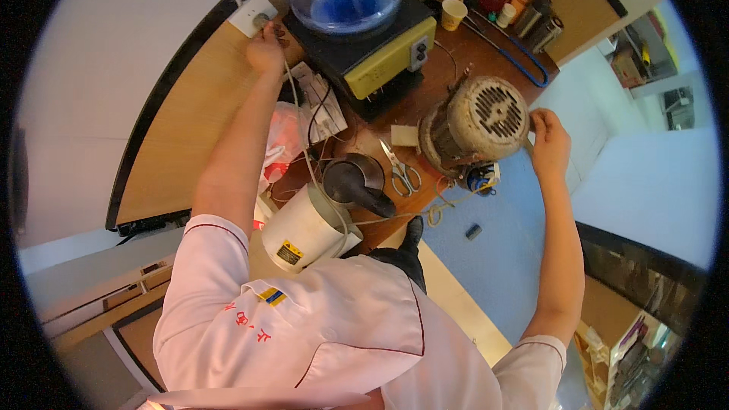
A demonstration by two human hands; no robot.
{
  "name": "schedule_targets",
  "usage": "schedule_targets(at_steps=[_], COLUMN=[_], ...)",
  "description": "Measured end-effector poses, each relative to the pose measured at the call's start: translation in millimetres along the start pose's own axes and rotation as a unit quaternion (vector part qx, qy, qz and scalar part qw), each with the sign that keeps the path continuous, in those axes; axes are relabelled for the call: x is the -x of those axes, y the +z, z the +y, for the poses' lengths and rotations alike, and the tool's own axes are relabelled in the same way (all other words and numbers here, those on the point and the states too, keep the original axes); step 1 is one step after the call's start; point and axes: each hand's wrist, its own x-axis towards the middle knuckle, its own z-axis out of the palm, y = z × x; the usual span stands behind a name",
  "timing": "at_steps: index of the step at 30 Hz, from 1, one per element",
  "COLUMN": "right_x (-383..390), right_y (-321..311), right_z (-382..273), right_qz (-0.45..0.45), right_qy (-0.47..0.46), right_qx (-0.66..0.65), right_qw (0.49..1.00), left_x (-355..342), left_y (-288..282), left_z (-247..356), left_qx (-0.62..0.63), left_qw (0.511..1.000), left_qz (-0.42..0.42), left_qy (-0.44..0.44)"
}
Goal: The person repairs an electrical appliance by manipulating wires and components with a screwdriver. They connect and disconnect wires, adjust parts of the motor, and test the device by plugging it in.
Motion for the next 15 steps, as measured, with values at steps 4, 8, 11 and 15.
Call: schedule_targets(at_steps=[4, 8, 11, 15], right_x=[-1.5, -2.3, 5.3, -7.2], right_y=[3.5, 1.3, -5.6, 4.7], right_z=[4.1, -6.0, -3.3, -0.1], right_qz=[0.002, -0.002, 0.004, -0.010], right_qy=[-0.001, 0.013, 0.024, -0.001], right_qx=[-0.036, -0.018, 0.012, -0.030], right_qw=[0.999, 1.000, 1.000, 1.000], left_x=[-8.0, -6.7, 3.4, -32.9], left_y=[-0.5, -1.8, 10.9, -23.7], left_z=[-12.0, -7.3, 4.2, -27.8], left_qx=[-0.006, -0.150, -0.210, -0.165], left_qw=[1.000, 0.982, 0.970, 0.984], left_qz=[-0.017, 0.058, 0.063, -0.016], left_qy=[0.009, 0.097, 0.109, 0.062])
